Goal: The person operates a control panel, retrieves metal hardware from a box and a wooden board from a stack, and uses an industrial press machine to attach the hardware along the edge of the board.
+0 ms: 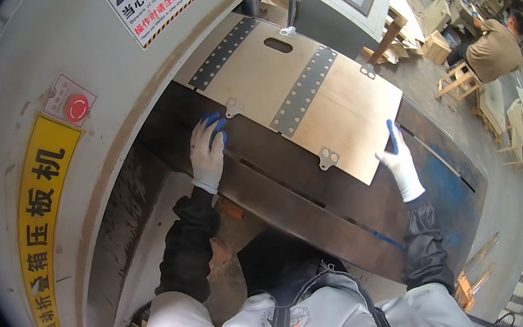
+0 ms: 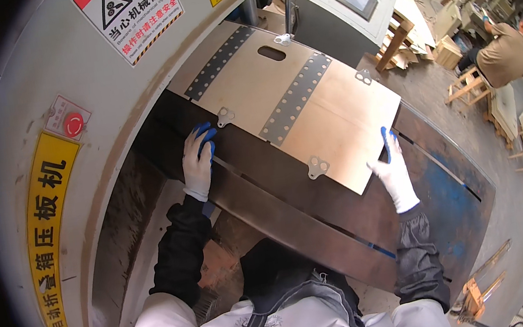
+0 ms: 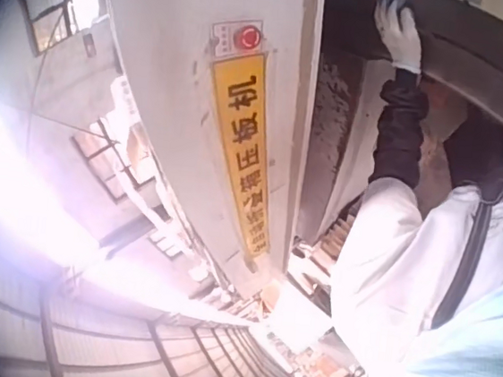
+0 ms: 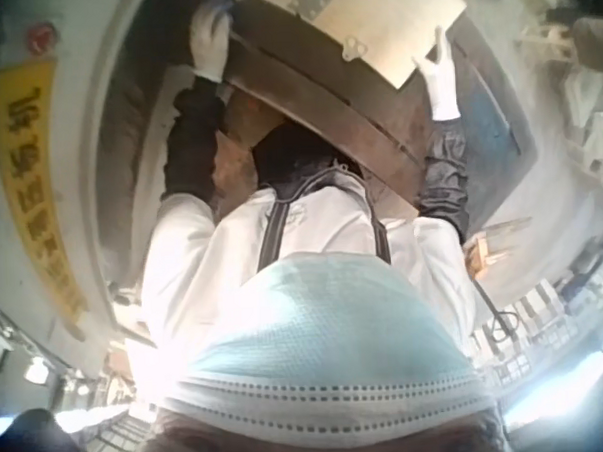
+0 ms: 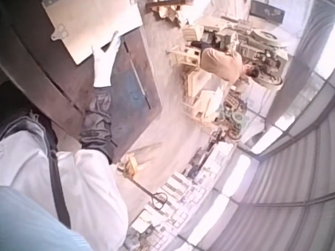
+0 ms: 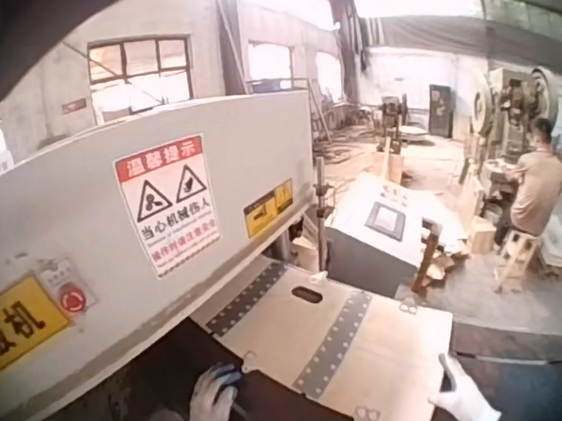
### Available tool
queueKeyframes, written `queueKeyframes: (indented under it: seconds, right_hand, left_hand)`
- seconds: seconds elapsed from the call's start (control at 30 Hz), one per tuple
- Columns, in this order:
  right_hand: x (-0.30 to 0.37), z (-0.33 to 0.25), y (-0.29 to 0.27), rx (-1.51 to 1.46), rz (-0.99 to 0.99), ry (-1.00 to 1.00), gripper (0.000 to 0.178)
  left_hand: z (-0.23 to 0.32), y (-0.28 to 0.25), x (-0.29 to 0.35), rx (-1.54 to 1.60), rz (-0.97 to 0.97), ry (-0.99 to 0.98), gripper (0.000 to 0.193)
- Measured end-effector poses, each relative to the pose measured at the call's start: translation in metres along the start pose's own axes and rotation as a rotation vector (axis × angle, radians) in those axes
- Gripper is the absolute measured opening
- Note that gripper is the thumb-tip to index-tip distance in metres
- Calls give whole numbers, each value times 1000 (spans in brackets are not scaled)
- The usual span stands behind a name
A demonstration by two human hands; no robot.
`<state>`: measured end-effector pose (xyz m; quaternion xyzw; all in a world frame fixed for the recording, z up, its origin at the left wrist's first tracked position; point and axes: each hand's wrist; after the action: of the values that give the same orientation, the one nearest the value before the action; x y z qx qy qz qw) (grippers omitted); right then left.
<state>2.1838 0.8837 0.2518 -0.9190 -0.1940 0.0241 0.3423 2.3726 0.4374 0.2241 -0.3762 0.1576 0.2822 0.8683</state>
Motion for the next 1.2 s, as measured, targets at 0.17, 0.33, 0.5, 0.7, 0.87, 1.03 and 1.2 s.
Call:
queueKeyframes:
  seconds: [0.17, 0.33, 0.5, 0.7, 0.87, 1.03, 1.2]
  right_hand:
    - [-6, -14, 51, -1419, 363, 422, 63]
    - [-30, 17, 53, -1154, 104, 513, 41]
    - [-46, 26, 68, -1069, 302, 497, 47]
    - [-33, 23, 74, -1153, 216, 343, 45]
    - [17, 54, 34, -1125, 228, 414, 44]
    - [101, 79, -46, -1074, 249, 439, 51]
    - [207, 153, -121, -734, 249, 333, 57]
  left_hand:
    - [-13, 7, 6, 227, 119, -91, 27]
    - [-25, 18, 4, 321, 205, -174, 28]
    - [-27, 23, 7, 414, 226, -213, 28]
    - [-23, 12, 17, 307, 385, -147, 24]
    - [35, -15, 82, -21, 290, 43, 26]
    - [81, -24, 144, -55, 352, 2, 27]
    - [78, -9, 193, 21, 542, -247, 27]
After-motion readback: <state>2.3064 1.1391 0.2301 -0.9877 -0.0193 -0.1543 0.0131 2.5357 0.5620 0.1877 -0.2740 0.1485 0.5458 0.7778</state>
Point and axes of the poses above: each hand's wrist, its own x-axis away from the middle knuckle, its own y-axis out of the palm, z = x × y, and after that the axes turned 8 degrees about y, right-handed
